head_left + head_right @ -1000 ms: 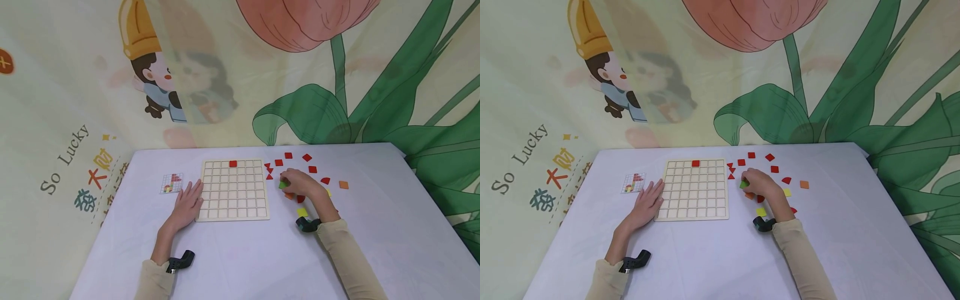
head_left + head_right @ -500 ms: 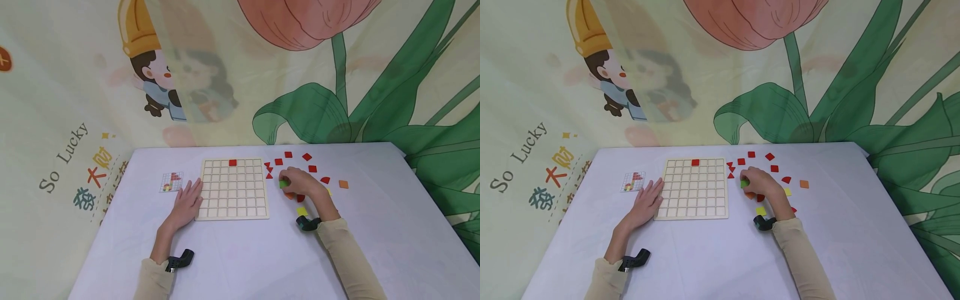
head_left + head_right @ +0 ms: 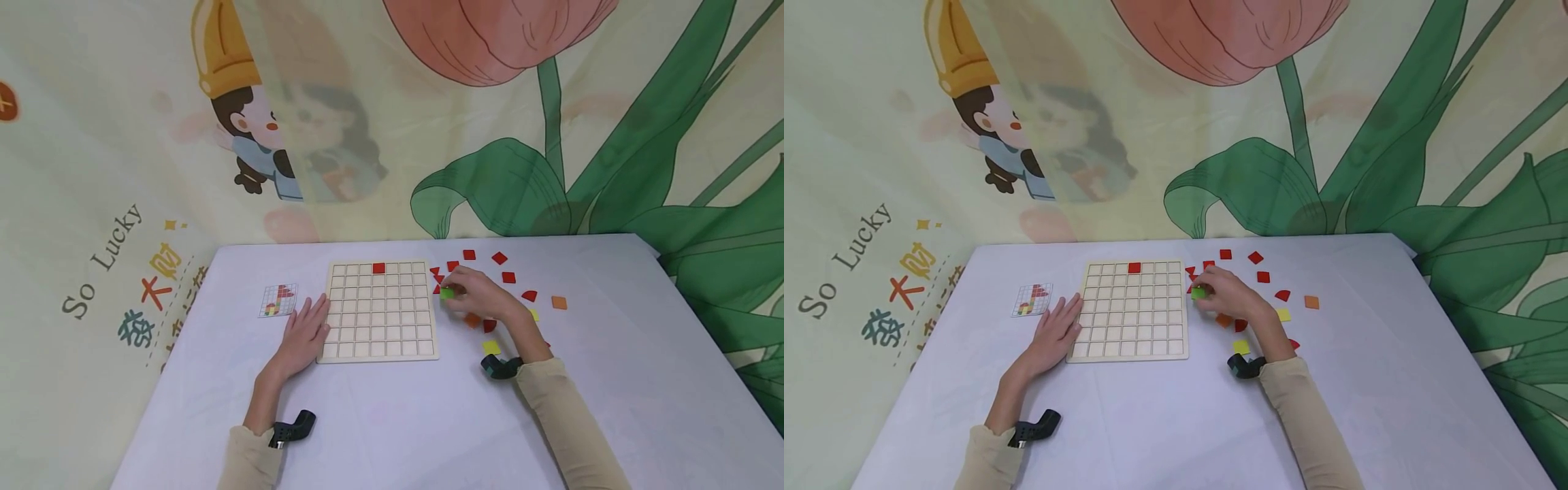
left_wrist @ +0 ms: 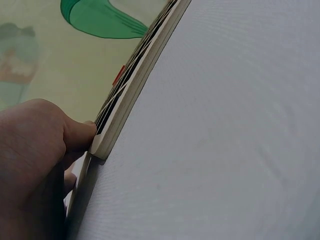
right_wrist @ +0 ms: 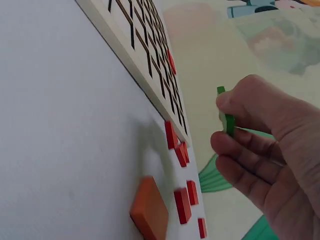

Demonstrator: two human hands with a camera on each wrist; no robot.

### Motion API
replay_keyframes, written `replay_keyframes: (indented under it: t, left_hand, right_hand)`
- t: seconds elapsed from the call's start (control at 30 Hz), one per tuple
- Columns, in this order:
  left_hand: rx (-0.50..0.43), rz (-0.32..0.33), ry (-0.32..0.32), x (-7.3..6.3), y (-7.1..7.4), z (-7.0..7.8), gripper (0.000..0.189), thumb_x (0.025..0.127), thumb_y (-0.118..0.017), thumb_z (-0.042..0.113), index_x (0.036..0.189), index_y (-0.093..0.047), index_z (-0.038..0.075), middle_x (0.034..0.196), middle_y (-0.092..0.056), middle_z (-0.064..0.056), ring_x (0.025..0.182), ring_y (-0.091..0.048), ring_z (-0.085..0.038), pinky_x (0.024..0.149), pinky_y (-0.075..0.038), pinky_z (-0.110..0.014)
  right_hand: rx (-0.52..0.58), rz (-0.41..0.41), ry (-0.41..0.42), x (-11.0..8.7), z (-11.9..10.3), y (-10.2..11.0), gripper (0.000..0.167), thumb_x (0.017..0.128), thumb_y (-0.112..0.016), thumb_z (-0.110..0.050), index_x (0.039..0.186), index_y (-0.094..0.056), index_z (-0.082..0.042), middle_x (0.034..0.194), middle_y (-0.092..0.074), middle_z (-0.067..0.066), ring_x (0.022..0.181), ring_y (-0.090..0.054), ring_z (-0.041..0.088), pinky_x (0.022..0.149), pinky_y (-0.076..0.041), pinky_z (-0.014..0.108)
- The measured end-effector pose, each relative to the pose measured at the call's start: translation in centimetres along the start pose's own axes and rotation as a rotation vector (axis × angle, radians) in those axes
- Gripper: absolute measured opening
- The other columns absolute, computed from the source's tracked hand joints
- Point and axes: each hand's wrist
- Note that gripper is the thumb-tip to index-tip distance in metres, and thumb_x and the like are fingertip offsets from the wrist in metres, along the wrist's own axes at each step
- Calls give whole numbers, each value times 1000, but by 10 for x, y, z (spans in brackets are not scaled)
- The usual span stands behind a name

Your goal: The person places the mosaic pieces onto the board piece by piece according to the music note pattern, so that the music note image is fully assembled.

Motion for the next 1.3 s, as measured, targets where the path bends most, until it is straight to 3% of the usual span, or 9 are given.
replay_keyframes:
  t: [0.33,0.53,0.7,0.93,1.3]
  left_hand:
    - [-10,-6,-2,1,0,1,55,103,-37,22,154,-22,8,164,-15,-9,152,-2,-37,120,4,-60]
    - [-3,-3,-3,0,0,2,55,103,-36,23,154,-22,7,164,-16,-10,152,-2,-37,120,4,-60]
    - [-10,8,-9,1,1,3,55,103,-36,23,154,-22,7,164,-16,-10,152,-3,-37,120,4,-59]
    - [-6,-4,-1,0,-1,2,55,104,-35,24,154,-22,7,164,-16,-10,152,-2,-38,120,4,-60]
    - [-1,-6,5,-1,1,0,55,104,-35,23,155,-20,8,164,-14,-8,152,-2,-37,120,4,-59]
  right_hand:
    - [71,1,151,14,-38,-28,29,85,-68,-15,113,-69,-6,102,-62,3,89,-60,13,81,-55,28]
    - [37,-12,204,27,-68,-54,28,86,-69,-15,112,-70,-5,98,-62,2,85,-57,10,75,-52,19]
    - [14,-42,188,37,-84,-66,27,87,-70,-14,112,-71,-5,99,-61,3,83,-54,11,71,-49,18]
    - [-65,-102,168,43,-88,-76,20,88,-68,-10,107,-71,-6,96,-58,4,82,-50,10,71,-45,19]
    - [-123,-68,160,45,-91,-83,16,90,-67,-12,105,-71,-9,98,-58,2,83,-51,11,72,-46,21]
Point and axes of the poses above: each hand's wrist, its own x-axis towards the middle knuckle, its own y-axis out of the back of the hand, z = x × y
